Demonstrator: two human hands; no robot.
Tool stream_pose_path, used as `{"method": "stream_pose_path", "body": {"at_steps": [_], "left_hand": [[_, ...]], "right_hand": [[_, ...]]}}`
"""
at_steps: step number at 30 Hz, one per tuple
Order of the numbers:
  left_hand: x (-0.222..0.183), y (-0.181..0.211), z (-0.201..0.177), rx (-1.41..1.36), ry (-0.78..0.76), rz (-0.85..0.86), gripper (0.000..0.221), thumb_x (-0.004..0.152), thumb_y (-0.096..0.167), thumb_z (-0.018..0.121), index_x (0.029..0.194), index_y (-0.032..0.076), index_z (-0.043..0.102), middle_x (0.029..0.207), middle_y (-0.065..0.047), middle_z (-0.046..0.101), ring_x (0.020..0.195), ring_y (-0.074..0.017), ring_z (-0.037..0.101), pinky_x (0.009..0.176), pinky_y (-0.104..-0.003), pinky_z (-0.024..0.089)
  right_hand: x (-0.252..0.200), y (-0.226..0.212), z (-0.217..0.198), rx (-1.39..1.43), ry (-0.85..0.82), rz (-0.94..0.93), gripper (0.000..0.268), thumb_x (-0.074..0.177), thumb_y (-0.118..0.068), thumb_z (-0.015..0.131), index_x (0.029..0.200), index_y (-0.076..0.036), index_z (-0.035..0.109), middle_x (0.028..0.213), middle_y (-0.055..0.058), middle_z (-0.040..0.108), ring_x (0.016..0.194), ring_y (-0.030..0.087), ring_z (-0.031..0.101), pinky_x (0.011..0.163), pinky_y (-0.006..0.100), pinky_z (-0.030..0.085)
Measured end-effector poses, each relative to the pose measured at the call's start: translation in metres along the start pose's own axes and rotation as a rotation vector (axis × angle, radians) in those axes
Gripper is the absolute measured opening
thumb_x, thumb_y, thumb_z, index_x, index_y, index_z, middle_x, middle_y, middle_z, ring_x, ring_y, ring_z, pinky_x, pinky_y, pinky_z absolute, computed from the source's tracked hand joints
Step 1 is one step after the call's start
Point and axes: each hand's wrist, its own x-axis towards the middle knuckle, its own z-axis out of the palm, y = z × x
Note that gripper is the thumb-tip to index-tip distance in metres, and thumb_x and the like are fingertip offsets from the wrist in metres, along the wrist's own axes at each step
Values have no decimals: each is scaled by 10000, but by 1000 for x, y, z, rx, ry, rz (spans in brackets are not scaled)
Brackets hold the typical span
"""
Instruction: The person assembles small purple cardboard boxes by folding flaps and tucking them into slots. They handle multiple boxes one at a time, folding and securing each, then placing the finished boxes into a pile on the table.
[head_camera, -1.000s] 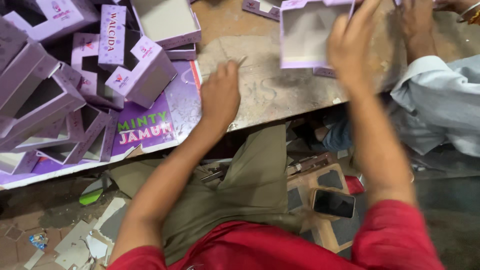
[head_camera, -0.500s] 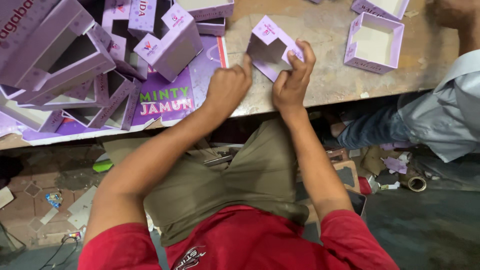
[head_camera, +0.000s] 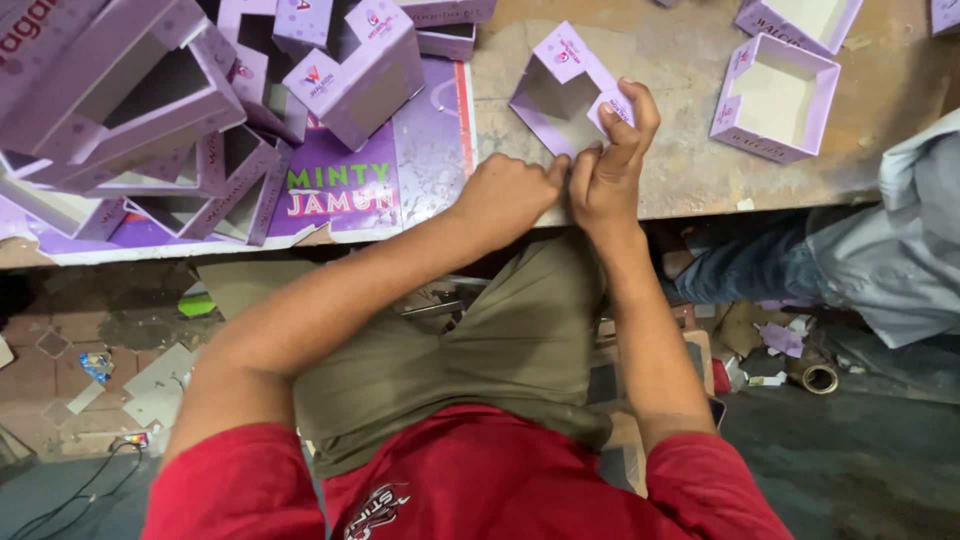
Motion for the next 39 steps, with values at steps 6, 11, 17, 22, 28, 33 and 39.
{"method": "stream_pose_path", "body": {"at_steps": [6,11,17,22,28,33,39], "left_hand": [[4,-41,15,255,76,-165,456,851,29,612,1270,-148,630,639,-110,675,552,-235,693,469,-368,528],[-10,7,-14,-187,-47,42,499,853,25,601,1343,-67,575,674,-129,687,597,-324,693,518,-462,521],[-39,16,-66,-224,65,-228,669,745,-43,630,1404,-66,520,840,-153,691,623,-322,692,520,-436,535],[-31,4,-69,-107,148,-305,614,781,-23,632,1388,-39,544,959,-185,672,816,-335,705,635,-403,560],[-16,55,-16,71,52,-423,593,872,26,599,1459,1,519,895,-198,663,801,-338,694,682,-445,565],[1,124,-2,-192,23,-391,626,907,66,592,1514,41,436,1116,-402,661,752,-404,711,625,-492,570],[1,101,-13,-546,81,-530,588,969,120,567,1541,98,436,978,-401,653,695,-465,698,618,-537,570]], "right_hand": [[-8,13,-2,-27,-65,1,682,934,147,463,1519,-176,327,1582,234,278,1476,408,393,1250,477,398],[-10,53,-4,-54,44,210,510,934,62,475,1415,-76,373,1596,235,388,1485,403,441,1259,465,405],[-19,84,-42,64,-112,468,895,1045,-310,782,1633,-20,173,1697,275,249,1617,454,293,1349,540,247],[-13,45,-66,-164,-491,194,1437,532,-474,1023,1623,-37,198,1635,360,115,1495,530,198,1208,585,205],[-13,26,-42,-110,-277,179,1119,679,-375,996,1504,-52,313,1446,217,369,1452,429,404,1266,514,360],[-20,27,-42,-113,-228,129,1074,673,-322,936,1468,-14,282,1414,224,379,1352,418,414,1202,492,358],[-22,25,-40,-137,-205,147,893,822,-233,865,1459,-7,283,1426,212,393,1374,397,425,1225,480,355]]}}
